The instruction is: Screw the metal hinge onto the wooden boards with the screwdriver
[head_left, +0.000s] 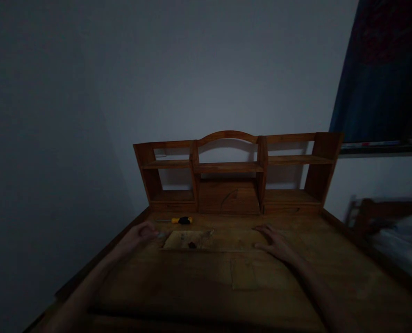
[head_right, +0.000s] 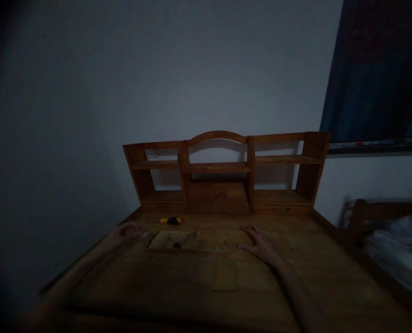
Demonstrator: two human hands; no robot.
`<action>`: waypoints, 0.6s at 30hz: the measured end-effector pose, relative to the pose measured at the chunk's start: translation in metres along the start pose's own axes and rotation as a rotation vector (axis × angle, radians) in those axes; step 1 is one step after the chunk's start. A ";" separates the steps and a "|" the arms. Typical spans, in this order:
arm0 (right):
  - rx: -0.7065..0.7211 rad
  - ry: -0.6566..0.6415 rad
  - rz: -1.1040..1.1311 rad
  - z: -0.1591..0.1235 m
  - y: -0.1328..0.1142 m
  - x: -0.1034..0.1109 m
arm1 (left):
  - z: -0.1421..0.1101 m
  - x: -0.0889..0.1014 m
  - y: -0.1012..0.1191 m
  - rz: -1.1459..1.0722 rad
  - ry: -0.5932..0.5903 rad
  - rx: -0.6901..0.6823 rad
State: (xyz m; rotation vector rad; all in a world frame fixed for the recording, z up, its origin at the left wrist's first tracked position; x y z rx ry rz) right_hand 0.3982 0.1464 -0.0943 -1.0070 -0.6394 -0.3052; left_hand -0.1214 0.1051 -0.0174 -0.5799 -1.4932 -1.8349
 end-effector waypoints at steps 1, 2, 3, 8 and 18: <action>0.003 0.032 0.032 0.002 -0.006 0.005 | 0.013 -0.018 0.027 -0.097 -0.040 -0.075; 0.011 0.081 0.070 0.005 -0.013 0.011 | 0.025 -0.036 0.053 -0.216 -0.046 -0.130; 0.023 0.140 0.108 0.009 -0.020 0.017 | 0.037 -0.056 0.078 -0.331 -0.056 -0.168; 0.045 0.328 0.282 0.040 -0.046 0.011 | 0.066 -0.177 0.163 -0.690 -0.097 -0.228; 0.006 0.282 0.568 0.056 -0.035 -0.064 | 0.053 -0.278 0.145 -0.835 -0.111 -0.158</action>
Point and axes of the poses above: each hand's wrist, its own z-axis towards the middle knuckle, its own x-axis out of the back of the hand, y = z × x, the point moved 8 cm from there along z, towards the middle knuckle, and after that the axes turned 12 degrees about z, right-handed, at the moved point
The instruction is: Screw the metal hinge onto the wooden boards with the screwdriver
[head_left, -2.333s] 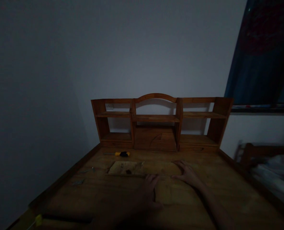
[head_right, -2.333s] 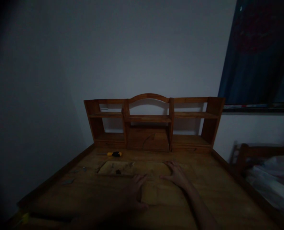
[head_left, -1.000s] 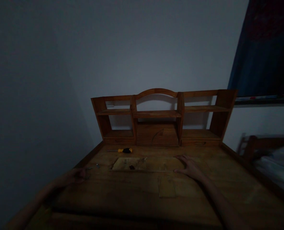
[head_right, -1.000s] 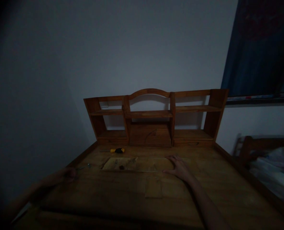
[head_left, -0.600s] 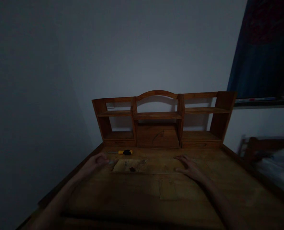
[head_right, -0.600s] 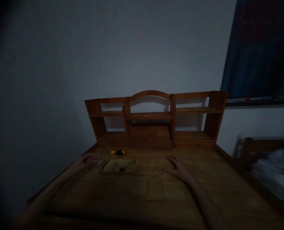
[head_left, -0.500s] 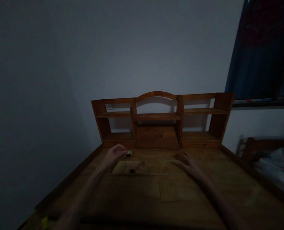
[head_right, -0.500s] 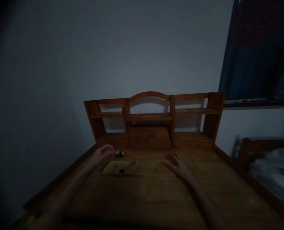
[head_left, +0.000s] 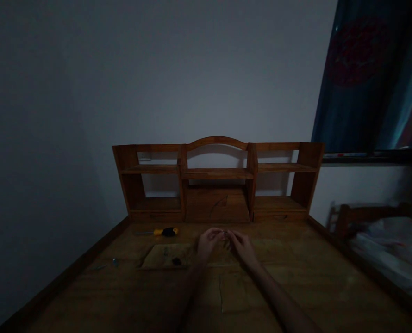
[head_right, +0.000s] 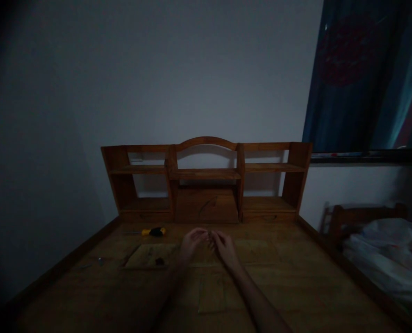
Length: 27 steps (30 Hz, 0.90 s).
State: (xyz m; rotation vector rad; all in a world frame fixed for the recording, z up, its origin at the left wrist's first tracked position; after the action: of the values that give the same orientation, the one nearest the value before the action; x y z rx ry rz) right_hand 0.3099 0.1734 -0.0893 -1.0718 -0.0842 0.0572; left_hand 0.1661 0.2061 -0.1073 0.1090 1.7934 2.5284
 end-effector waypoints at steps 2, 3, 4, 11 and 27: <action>-0.018 0.003 0.055 -0.001 0.005 0.003 | 0.001 0.000 -0.005 -0.013 0.003 0.003; -0.025 0.016 0.074 0.000 0.008 0.006 | 0.001 -0.002 -0.006 -0.021 -0.003 0.007; -0.031 0.034 0.087 0.000 0.009 0.009 | 0.001 -0.003 -0.006 -0.031 -0.017 0.009; -0.039 0.080 0.121 0.001 0.006 0.020 | -0.006 -0.006 0.004 -0.060 -0.078 -0.017; -0.101 0.104 0.147 0.000 0.005 0.019 | -0.005 -0.006 0.003 -0.108 -0.078 -0.011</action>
State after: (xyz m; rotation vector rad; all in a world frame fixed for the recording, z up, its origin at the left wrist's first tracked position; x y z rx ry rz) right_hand 0.3285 0.1770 -0.0926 -1.1784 0.0864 0.1313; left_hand 0.1715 0.1999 -0.1064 0.1059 1.7084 2.4249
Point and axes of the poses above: each hand's wrist, its own z-axis towards the middle knuckle, its own x-axis out of the back of the hand, y = z × x, the point moved 8 cm from there along z, towards the middle knuckle, and after that the axes turned 12 degrees about z, right-handed, at the moved point
